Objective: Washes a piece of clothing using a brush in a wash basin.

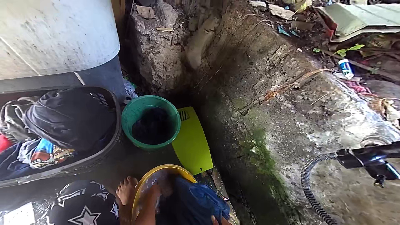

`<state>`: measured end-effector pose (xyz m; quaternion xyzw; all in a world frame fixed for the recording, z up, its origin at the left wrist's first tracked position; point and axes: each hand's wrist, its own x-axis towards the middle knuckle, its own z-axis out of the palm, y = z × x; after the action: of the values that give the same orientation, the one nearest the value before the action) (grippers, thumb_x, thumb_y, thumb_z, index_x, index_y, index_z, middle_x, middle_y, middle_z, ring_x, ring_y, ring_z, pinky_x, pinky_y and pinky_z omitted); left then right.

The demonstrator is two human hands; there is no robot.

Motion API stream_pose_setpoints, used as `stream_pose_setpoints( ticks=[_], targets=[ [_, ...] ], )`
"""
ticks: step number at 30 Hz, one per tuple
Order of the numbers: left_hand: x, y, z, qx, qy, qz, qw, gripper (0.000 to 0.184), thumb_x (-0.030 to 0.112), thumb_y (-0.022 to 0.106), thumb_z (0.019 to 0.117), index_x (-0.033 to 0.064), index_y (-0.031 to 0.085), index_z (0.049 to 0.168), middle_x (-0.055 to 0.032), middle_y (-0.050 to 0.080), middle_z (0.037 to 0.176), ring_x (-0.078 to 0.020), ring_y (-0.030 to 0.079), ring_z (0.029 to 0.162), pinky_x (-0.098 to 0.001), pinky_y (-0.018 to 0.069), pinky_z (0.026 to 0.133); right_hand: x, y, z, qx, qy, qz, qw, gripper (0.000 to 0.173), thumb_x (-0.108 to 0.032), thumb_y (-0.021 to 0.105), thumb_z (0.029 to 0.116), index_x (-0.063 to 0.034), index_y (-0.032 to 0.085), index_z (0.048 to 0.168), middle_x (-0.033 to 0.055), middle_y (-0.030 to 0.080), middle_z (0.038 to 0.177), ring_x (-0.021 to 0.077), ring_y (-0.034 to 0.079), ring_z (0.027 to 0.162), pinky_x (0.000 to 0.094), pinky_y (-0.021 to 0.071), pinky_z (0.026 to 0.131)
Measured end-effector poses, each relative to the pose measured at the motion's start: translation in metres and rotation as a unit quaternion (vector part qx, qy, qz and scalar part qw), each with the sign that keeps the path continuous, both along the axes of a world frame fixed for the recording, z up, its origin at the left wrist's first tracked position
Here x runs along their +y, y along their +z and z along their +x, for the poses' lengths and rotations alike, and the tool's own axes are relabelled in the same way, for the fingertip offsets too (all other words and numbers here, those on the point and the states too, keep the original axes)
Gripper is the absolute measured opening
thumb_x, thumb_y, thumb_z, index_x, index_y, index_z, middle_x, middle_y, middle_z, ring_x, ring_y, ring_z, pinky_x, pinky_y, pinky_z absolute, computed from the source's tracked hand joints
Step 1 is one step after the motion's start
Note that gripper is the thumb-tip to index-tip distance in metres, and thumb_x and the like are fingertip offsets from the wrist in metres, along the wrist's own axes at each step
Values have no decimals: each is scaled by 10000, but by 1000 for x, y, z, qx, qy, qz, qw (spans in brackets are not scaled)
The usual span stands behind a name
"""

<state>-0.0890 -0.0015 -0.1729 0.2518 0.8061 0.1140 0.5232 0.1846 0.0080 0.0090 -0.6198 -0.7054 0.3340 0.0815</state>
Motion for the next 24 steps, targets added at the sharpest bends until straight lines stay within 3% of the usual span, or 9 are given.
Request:
stream_pose_setpoints(
  ticks=[4,7,9,11,13,15,17,21,24],
  targets=[
    [18,62,18,14,85,157,984,496,455,665,984,10,722,1195,-227,730,1124,-388,698,1094,-595,523,985,-4,9,-32,203,-166,27,965,230,-62,493,1033,110,647,1029,59,667,844,0,643,815,221,541,822],
    [-3,163,68,-77,214,418,879,307,268,772,893,-32,746,949,-110,738,805,-178,725,750,-388,611,739,3,36,-61,303,-280,-33,910,217,-69,425,1075,52,606,1058,-21,644,836,-54,632,788,181,551,786],
    [-17,216,101,-196,206,531,798,246,153,746,885,-74,717,976,-65,732,801,-74,707,731,-275,608,707,2,53,-69,337,-282,-40,897,203,-45,394,1059,22,584,1075,-43,655,838,-36,645,784,196,565,773],
    [-19,198,109,-145,129,503,842,325,222,745,891,-84,730,997,-127,746,820,-157,728,754,-350,611,737,-1,74,-65,354,-248,-36,901,235,-18,405,1034,68,507,1228,-5,639,969,-7,640,898,221,565,847],
    [-14,114,88,-62,31,308,949,443,383,670,980,-37,739,1102,-214,753,972,-335,743,922,-535,585,866,-1,101,-63,283,-241,1,928,204,-61,422,1053,67,571,1108,-42,609,902,-83,594,854,157,516,825],
    [-1,59,54,-43,20,106,993,575,529,578,1014,10,697,1232,-242,710,1183,-416,676,1146,-627,510,996,2,106,-57,247,-220,12,944,267,-78,416,1069,120,589,1118,11,617,958,-88,571,917,153,480,889],
    [2,85,45,-44,50,108,992,596,543,587,1005,-4,702,1212,-242,713,1168,-410,677,1142,-616,514,989,4,96,-50,235,-226,19,945,290,-92,415,1078,132,587,1145,28,625,977,-86,576,926,151,481,898],
    [-12,200,101,-138,140,435,879,390,328,732,917,-55,739,986,-165,739,847,-258,734,814,-454,605,785,6,87,-54,275,-255,16,927,241,-87,409,1077,42,612,1062,-51,635,878,-76,612,839,168,530,828],
    [-22,130,99,-83,13,289,954,472,417,662,983,-39,741,1078,-236,744,995,-375,729,982,-562,566,902,0,110,-60,287,-219,44,932,223,-27,409,1049,14,626,1017,-100,660,843,-106,628,815,144,549,808]
  ],
)
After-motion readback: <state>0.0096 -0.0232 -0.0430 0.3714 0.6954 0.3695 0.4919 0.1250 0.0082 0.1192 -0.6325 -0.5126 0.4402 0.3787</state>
